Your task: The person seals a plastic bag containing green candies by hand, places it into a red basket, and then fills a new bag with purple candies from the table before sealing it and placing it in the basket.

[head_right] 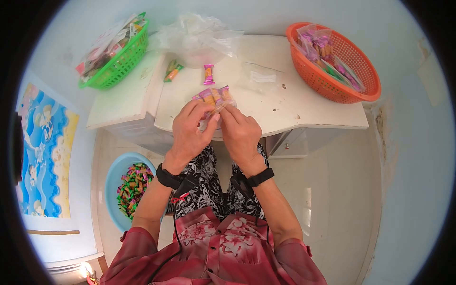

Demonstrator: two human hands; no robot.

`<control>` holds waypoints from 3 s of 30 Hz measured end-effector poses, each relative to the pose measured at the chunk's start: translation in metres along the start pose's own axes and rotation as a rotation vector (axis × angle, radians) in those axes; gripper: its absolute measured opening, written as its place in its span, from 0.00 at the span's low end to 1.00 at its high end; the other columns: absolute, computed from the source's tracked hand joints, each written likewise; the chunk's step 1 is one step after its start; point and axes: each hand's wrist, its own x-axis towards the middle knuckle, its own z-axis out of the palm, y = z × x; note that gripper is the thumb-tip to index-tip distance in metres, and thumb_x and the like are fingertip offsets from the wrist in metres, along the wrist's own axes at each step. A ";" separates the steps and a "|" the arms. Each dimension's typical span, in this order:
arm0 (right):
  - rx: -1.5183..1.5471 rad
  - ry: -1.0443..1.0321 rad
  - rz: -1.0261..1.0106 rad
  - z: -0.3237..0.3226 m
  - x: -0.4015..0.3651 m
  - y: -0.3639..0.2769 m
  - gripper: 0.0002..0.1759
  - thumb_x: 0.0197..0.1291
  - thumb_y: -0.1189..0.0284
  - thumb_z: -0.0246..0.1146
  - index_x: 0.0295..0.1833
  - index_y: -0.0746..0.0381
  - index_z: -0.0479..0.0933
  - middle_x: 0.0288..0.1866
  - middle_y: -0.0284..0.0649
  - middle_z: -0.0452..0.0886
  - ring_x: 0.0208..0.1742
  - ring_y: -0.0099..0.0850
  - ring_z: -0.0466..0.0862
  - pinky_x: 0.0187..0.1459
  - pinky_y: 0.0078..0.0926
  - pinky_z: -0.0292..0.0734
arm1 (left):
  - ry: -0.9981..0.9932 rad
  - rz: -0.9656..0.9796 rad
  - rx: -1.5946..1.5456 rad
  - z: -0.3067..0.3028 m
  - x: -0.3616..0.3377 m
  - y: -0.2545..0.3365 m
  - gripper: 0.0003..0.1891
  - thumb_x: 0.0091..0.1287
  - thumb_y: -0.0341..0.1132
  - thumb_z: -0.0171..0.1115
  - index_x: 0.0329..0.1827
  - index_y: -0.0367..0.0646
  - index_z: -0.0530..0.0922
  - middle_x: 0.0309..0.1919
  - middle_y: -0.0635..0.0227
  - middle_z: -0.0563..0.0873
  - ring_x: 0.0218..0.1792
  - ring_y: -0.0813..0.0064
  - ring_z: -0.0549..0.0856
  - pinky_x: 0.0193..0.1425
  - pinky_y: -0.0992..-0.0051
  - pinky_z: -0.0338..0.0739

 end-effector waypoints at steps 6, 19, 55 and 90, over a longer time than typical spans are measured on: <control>0.116 -0.004 -0.044 -0.023 -0.009 0.000 0.20 0.54 0.83 0.75 0.54 0.59 0.90 0.54 0.36 0.94 0.37 0.35 0.90 0.37 0.31 0.82 | 0.038 -0.121 -0.033 -0.017 0.013 -0.016 0.09 0.71 0.31 0.75 0.50 0.40 0.87 0.40 0.64 0.89 0.34 0.68 0.88 0.35 0.70 0.80; 0.286 -0.039 0.004 -0.077 -0.024 -0.004 0.18 0.57 0.88 0.74 0.53 0.65 0.89 0.51 0.46 0.93 0.45 0.44 0.94 0.45 0.37 0.89 | -0.391 -0.260 0.354 0.019 0.104 -0.113 0.19 0.69 0.52 0.73 0.45 0.43 0.86 0.38 0.56 0.92 0.42 0.49 0.92 0.46 0.51 0.83; 0.639 -0.103 0.245 -0.117 -0.039 -0.009 0.18 0.64 0.90 0.73 0.57 0.66 0.90 0.59 0.49 0.91 0.57 0.39 0.92 0.55 0.32 0.90 | -0.408 -0.143 -0.501 -0.057 0.003 0.016 0.13 0.71 0.33 0.77 0.54 0.40 0.87 0.48 0.66 0.89 0.47 0.71 0.87 0.56 0.70 0.81; -0.047 0.121 0.007 -0.013 0.002 0.016 0.16 0.51 0.79 0.78 0.47 0.55 0.90 0.65 0.38 0.88 0.57 0.39 0.87 0.56 0.39 0.79 | -0.093 0.207 0.206 -0.008 0.035 0.013 0.03 0.70 0.29 0.73 0.42 0.42 0.86 0.37 0.65 0.86 0.41 0.56 0.83 0.48 0.59 0.79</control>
